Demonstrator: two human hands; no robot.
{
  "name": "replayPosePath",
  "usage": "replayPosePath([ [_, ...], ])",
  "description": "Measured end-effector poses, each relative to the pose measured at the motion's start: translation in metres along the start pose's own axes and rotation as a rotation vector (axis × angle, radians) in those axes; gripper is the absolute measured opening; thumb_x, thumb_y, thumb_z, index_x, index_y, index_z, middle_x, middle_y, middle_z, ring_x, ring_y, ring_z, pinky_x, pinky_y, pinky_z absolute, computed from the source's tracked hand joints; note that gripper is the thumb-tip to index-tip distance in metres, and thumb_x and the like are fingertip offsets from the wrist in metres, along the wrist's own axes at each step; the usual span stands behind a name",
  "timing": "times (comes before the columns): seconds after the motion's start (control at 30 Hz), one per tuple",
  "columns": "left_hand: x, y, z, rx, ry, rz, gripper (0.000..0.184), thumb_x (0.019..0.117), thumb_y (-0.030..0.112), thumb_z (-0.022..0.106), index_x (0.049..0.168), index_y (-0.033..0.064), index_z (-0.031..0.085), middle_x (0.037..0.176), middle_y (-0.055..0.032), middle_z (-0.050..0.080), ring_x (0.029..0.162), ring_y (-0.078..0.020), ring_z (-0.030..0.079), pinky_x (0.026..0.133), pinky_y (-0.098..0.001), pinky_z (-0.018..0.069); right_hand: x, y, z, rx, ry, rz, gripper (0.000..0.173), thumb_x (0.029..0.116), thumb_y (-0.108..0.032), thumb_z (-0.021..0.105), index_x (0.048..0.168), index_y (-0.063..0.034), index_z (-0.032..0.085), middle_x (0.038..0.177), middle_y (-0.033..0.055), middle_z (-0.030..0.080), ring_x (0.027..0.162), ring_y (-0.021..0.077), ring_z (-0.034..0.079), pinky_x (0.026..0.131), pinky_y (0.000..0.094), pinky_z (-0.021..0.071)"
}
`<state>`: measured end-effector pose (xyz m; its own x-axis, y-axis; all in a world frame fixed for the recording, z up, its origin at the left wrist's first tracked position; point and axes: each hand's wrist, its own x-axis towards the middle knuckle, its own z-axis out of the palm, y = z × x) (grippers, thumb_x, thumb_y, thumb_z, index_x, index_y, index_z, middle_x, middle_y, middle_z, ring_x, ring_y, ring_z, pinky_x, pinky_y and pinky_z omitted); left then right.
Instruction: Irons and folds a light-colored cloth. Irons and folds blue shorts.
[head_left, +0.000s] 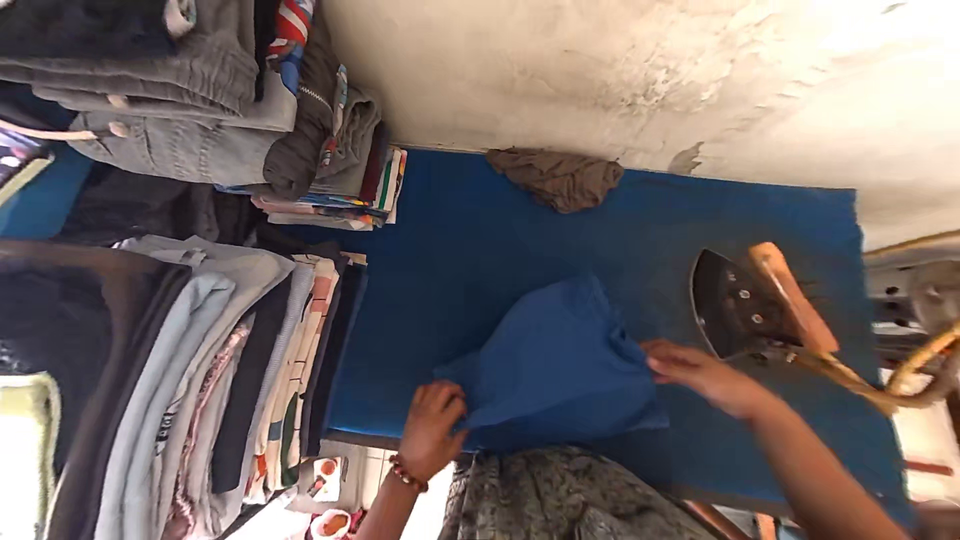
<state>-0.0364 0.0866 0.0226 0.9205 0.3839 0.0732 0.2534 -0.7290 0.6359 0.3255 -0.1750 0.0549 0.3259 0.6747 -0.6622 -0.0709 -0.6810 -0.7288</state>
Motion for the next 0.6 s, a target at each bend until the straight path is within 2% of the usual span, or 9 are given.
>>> replayPosePath([
  [0.03,-0.003,0.005,0.008,0.034,-0.168,-0.015,0.02,0.0738,0.009,0.083,0.089,-0.0021,0.074,0.112,-0.0249,0.071,0.112,-0.0468,0.065,0.095,-0.0656,0.049,-0.004,0.013,0.018,0.036,0.071,0.157,0.044,0.1081,-0.028,0.051,0.134,0.0074,0.056,0.132,0.0208,0.06,0.117,0.0253,0.063,0.098,0.0431,0.0532],
  [0.1,-0.006,0.009,0.024,0.096,-0.392,-0.073,0.021,0.0829,0.009,0.078,0.1,-0.0033,0.075,0.123,-0.0251,0.068,0.123,-0.0453,0.06,0.104,-0.0644,0.0426,0.002,0.026,0.052,0.008,0.234,0.317,0.055,0.1074,-0.039,0.053,0.132,0.0104,0.056,0.127,0.0292,0.061,0.111,0.0346,0.064,0.095,0.0502,0.0525],
  [0.2,-0.004,0.012,0.033,0.153,-0.445,-0.147,0.021,0.089,0.009,0.072,0.107,-0.0031,0.074,0.128,-0.0239,0.066,0.128,-0.0426,0.058,0.11,-0.0612,0.0381,0.014,0.024,0.079,-0.341,0.353,0.277,0.051,0.099,-0.033,0.069,0.118,0.0143,0.065,0.127,0.0357,0.059,0.118,0.0472,0.059,0.102,0.0603,0.0459],
  [0.27,-0.002,0.015,0.031,0.156,-0.438,-0.163,0.021,0.0924,0.011,0.07,0.109,-0.0027,0.074,0.129,-0.0234,0.066,0.128,-0.0423,0.057,0.111,-0.0596,0.0383,0.017,0.013,0.082,-0.456,0.393,0.204,0.041,0.0988,-0.025,0.069,0.115,0.0128,0.067,0.13,0.0355,0.057,0.123,0.0486,0.056,0.105,0.0605,0.0438],
  [0.37,-0.007,0.013,0.028,0.081,-0.276,-0.14,0.021,0.0926,0.012,0.071,0.103,-0.0056,0.074,0.123,-0.0253,0.068,0.121,-0.0449,0.062,0.104,-0.061,0.0451,0.006,-0.014,0.069,-0.227,0.518,-0.074,0.032,0.0978,-0.017,0.071,0.11,0.012,0.07,0.12,0.0298,0.066,0.116,0.04,0.062,0.103,0.0544,0.0464],
  [0.43,-0.017,0.011,0.031,0.037,-0.056,-0.067,0.018,0.0884,0.01,0.075,0.092,-0.007,0.072,0.11,-0.0253,0.072,0.108,-0.0447,0.069,0.094,-0.061,0.0524,-0.01,-0.025,0.061,0.05,0.578,-0.338,0.014,0.0922,-0.007,0.073,0.102,0.0032,0.072,0.097,0.0113,0.072,0.091,0.0166,0.068,0.086,0.037,0.0565],
  [0.5,-0.024,0.011,0.034,0.065,0.097,0.007,0.017,0.0848,0.011,0.076,0.084,-0.0049,0.07,0.098,-0.0215,0.073,0.095,-0.04,0.072,0.084,-0.0564,0.0568,-0.028,-0.022,0.049,0.312,0.465,-0.513,0.019,0.0867,0.001,0.069,0.102,-0.0077,0.073,0.095,-0.0032,0.075,0.089,0.0044,0.07,0.084,0.0269,0.0602],
  [0.57,-0.029,0.012,0.039,0.111,0.117,0.047,0.013,0.0832,0.009,0.075,0.083,-0.0036,0.07,0.092,-0.0195,0.073,0.089,-0.0381,0.073,0.079,-0.0546,0.0578,-0.037,0.003,0.035,0.389,0.352,-0.45,0.028,0.0805,0.006,0.068,0.104,-0.0084,0.073,0.096,-0.0041,0.076,0.09,0.005,0.071,0.085,0.0259,0.0606],
  [0.6,-0.031,0.013,0.042,0.129,0.088,0.05,0.011,0.0831,0.007,0.075,0.085,-0.0034,0.071,0.092,-0.0196,0.074,0.089,-0.0386,0.073,0.079,-0.0551,0.0578,-0.039,0.019,0.03,0.36,0.309,-0.341,0.027,0.0822,0.006,0.067,0.105,-0.0067,0.071,0.096,-0.0033,0.075,0.091,0.0053,0.071,0.086,0.0254,0.0597],
])
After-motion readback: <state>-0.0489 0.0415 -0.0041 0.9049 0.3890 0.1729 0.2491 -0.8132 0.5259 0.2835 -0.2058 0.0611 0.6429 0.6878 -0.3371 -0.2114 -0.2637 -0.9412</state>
